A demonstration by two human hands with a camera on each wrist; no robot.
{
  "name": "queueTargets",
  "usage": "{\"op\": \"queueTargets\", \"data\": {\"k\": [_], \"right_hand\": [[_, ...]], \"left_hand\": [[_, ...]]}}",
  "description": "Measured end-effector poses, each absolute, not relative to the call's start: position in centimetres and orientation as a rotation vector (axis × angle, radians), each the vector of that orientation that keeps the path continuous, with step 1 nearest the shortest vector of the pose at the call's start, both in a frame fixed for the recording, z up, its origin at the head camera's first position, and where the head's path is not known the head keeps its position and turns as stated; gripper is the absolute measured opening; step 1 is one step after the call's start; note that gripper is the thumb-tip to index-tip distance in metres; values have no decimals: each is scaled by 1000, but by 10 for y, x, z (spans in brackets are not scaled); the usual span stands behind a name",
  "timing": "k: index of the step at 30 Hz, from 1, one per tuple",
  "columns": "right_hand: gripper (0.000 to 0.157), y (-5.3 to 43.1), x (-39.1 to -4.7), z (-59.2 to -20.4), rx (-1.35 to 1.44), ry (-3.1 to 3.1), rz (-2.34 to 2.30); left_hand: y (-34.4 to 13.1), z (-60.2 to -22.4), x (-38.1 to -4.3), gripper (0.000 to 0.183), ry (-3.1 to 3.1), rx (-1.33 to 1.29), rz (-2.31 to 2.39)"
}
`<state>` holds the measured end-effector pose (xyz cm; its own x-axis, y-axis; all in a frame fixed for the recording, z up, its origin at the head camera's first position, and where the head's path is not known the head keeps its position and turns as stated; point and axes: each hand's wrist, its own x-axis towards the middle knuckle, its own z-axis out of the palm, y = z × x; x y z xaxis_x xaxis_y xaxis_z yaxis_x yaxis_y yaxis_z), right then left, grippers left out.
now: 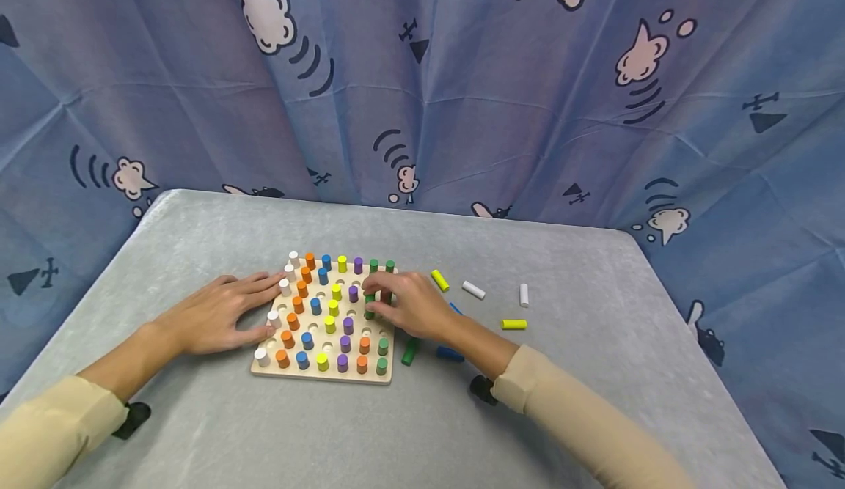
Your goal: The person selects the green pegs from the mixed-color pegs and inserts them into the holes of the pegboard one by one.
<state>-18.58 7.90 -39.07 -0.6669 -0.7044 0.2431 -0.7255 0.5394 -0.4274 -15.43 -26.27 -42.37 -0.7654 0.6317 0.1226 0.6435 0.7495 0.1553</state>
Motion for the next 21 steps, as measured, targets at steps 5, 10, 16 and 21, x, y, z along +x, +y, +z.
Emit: {"op": "queueTargets", "data": {"k": [5, 10, 16, 21], "right_hand": [[23, 78, -185, -393, 1264, -2729, 810], [25, 76, -185, -394, 1274, -2734, 812], [24, 80, -184, -392, 1285, -2741, 830], [23, 93, -181, -385, 1284, -2703, 884]], "left_hand": [[-262, -424, -155, 67, -2880, -1048, -295], [-263, -425, -155, 67, -2876, -1046, -286], [-263, -426, -155, 67, -2862, -1053, -283], [-263, -425, -155, 67, -2867, -1058, -286]]}}
